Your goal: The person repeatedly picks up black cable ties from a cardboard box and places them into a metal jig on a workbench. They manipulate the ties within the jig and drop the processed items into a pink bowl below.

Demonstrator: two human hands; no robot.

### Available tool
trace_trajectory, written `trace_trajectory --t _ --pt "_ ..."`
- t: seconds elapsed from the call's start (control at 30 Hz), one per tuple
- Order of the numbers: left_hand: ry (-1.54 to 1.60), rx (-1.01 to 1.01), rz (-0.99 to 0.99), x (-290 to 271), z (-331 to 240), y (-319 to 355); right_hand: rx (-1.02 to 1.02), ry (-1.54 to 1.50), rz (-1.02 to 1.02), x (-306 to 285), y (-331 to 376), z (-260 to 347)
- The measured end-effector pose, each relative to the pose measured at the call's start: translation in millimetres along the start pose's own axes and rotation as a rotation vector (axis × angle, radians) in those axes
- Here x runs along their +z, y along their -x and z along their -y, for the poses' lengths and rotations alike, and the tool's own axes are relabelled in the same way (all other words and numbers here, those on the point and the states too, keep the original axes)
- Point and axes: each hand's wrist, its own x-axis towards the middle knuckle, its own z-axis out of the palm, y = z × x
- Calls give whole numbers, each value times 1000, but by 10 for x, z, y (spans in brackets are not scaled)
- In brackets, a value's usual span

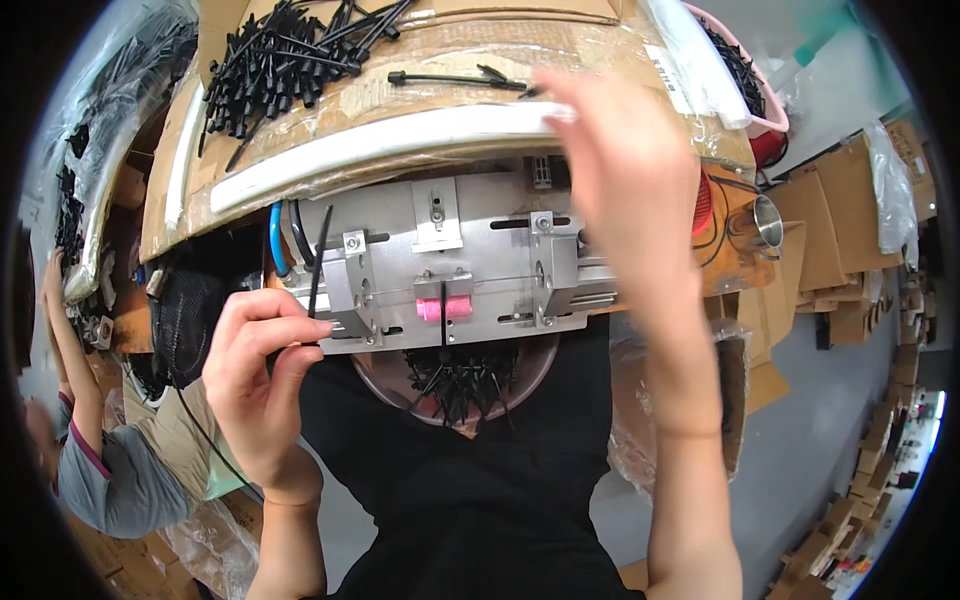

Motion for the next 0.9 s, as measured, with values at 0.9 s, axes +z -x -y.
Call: trace_trajectory --t 0.9 --pt "-119 257 37 248 79 -505 324 -877 364 10 -614 -95"
